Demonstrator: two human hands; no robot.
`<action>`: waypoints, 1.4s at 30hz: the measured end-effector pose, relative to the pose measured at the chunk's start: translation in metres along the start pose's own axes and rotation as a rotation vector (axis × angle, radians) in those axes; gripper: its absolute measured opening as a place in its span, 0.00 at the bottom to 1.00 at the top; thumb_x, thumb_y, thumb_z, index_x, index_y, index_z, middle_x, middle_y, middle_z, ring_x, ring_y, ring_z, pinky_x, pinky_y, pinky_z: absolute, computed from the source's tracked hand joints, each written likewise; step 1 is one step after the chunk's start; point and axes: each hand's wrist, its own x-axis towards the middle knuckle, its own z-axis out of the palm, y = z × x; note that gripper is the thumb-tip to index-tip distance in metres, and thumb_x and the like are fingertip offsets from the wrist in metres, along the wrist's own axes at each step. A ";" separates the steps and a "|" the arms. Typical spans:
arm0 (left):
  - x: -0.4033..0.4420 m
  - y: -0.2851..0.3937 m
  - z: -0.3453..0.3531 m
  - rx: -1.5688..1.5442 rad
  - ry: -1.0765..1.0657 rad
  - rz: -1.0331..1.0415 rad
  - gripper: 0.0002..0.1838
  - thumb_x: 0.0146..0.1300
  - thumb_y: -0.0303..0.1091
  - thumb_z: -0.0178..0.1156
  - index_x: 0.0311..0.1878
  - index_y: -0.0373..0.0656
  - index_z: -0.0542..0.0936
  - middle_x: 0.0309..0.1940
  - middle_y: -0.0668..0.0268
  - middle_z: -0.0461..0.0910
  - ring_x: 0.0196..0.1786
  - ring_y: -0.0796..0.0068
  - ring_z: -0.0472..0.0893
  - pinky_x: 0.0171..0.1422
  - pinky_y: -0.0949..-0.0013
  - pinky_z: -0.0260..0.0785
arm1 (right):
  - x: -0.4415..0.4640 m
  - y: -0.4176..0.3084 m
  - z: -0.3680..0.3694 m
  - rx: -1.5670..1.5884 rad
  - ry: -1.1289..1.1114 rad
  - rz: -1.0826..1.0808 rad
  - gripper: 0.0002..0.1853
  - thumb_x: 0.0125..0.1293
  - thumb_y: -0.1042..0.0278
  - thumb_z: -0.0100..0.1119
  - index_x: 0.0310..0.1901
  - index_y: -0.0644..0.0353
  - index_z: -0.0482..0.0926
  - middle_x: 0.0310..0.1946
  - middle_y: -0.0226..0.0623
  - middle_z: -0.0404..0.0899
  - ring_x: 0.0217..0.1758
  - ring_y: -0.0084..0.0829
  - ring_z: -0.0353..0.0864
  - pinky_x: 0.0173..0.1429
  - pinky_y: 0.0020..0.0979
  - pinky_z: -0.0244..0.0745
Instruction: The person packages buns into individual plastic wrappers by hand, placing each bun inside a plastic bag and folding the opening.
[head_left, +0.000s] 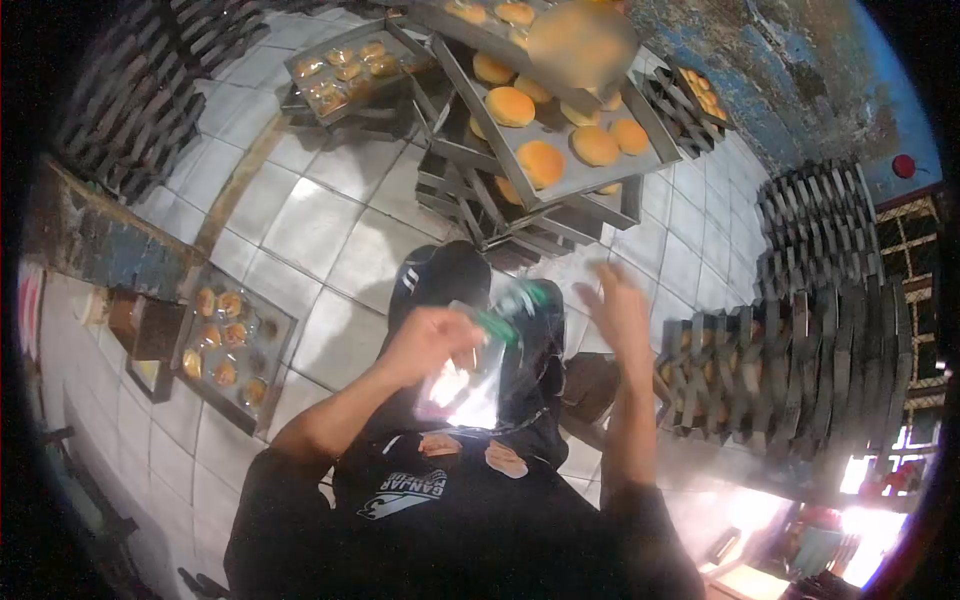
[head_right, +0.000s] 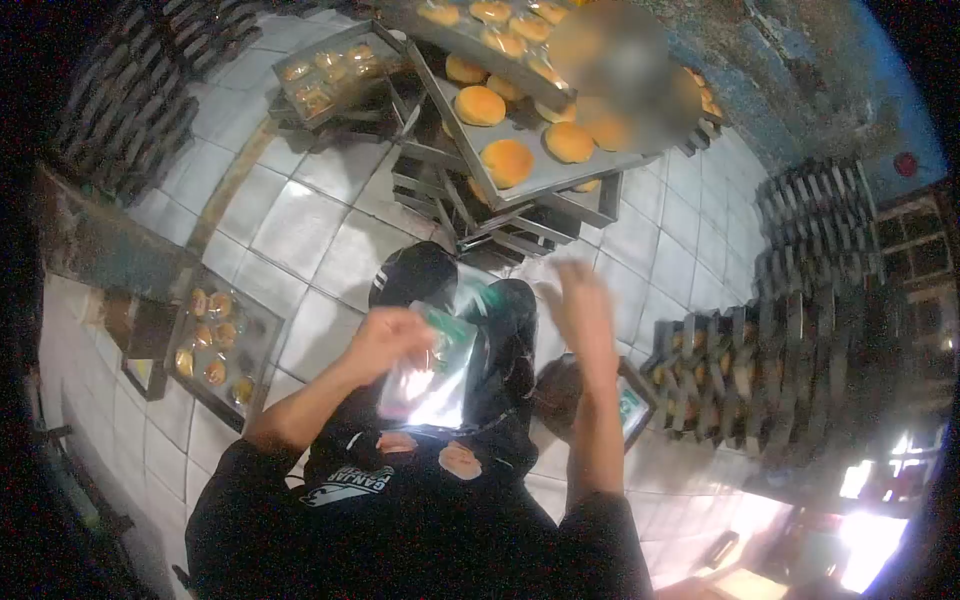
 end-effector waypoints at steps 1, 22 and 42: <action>0.005 0.004 -0.007 -0.117 0.118 0.020 0.15 0.77 0.40 0.60 0.50 0.37 0.85 0.39 0.57 0.90 0.41 0.73 0.88 0.44 0.67 0.79 | 0.027 0.005 0.000 -0.433 0.222 -0.244 0.14 0.70 0.64 0.68 0.49 0.67 0.85 0.39 0.46 0.87 0.40 0.42 0.86 0.48 0.35 0.79; 0.063 0.033 -0.074 -0.981 0.556 0.244 0.16 0.78 0.38 0.58 0.57 0.35 0.77 0.52 0.53 0.86 0.49 0.61 0.87 0.58 0.56 0.81 | 0.157 -0.045 0.018 0.942 0.129 0.174 0.36 0.64 0.56 0.74 0.68 0.65 0.70 0.58 0.45 0.80 0.61 0.37 0.81 0.64 0.37 0.76; 0.065 0.041 -0.028 -1.082 0.187 -0.065 0.22 0.78 0.51 0.47 0.58 0.44 0.80 0.54 0.64 0.86 0.57 0.65 0.84 0.68 0.58 0.74 | 0.009 -0.124 0.096 0.300 0.245 -0.280 0.27 0.47 0.81 0.72 0.53 0.59 0.81 0.52 0.44 0.84 0.58 0.48 0.83 0.63 0.44 0.76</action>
